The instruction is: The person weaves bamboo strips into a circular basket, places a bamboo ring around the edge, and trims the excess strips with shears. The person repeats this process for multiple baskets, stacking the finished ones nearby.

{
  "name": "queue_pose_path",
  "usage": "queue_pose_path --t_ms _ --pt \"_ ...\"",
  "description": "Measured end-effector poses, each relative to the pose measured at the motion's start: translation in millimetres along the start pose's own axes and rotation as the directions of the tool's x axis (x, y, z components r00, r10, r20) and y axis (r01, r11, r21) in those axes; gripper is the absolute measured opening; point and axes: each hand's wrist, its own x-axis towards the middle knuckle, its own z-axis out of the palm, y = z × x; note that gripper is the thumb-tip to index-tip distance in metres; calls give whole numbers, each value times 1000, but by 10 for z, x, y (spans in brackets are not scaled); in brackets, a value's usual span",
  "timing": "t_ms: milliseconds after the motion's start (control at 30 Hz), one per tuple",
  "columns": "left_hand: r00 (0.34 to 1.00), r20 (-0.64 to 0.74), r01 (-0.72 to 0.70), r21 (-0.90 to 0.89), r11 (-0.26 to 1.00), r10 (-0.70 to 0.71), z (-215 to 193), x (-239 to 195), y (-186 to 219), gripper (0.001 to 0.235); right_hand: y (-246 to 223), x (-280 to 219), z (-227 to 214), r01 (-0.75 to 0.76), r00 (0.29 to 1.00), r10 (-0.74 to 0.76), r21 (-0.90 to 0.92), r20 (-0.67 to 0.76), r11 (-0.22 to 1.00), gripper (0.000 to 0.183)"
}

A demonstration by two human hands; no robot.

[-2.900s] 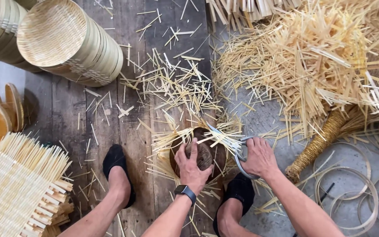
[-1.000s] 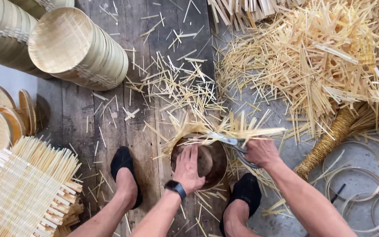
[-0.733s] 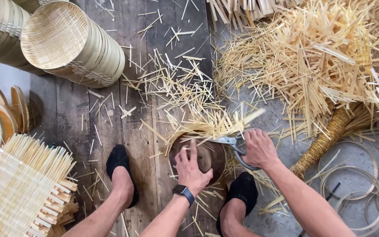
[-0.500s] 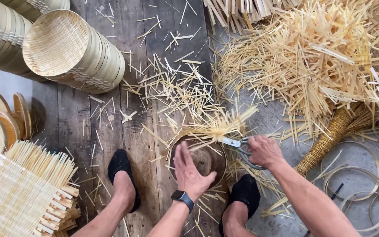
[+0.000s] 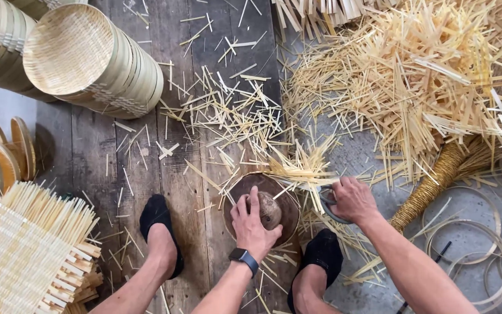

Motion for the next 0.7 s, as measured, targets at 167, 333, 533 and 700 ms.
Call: queue_pose_path --t_ms 167,333,533,700 --pt "975 111 -204 90 975 193 -114 46 -138 116 -371 70 -551 6 998 -4 -32 59 999 45" --pt "987 91 -146 128 981 135 -190 5 172 119 -165 41 -356 -75 957 76 -13 279 997 38" --pt "986 123 -128 145 981 111 -199 8 9 106 -220 84 -173 176 936 -217 -166 -277 970 46" --pt "989 59 -139 93 986 133 -170 -25 124 109 -91 108 -10 -134 930 135 -28 342 991 41"
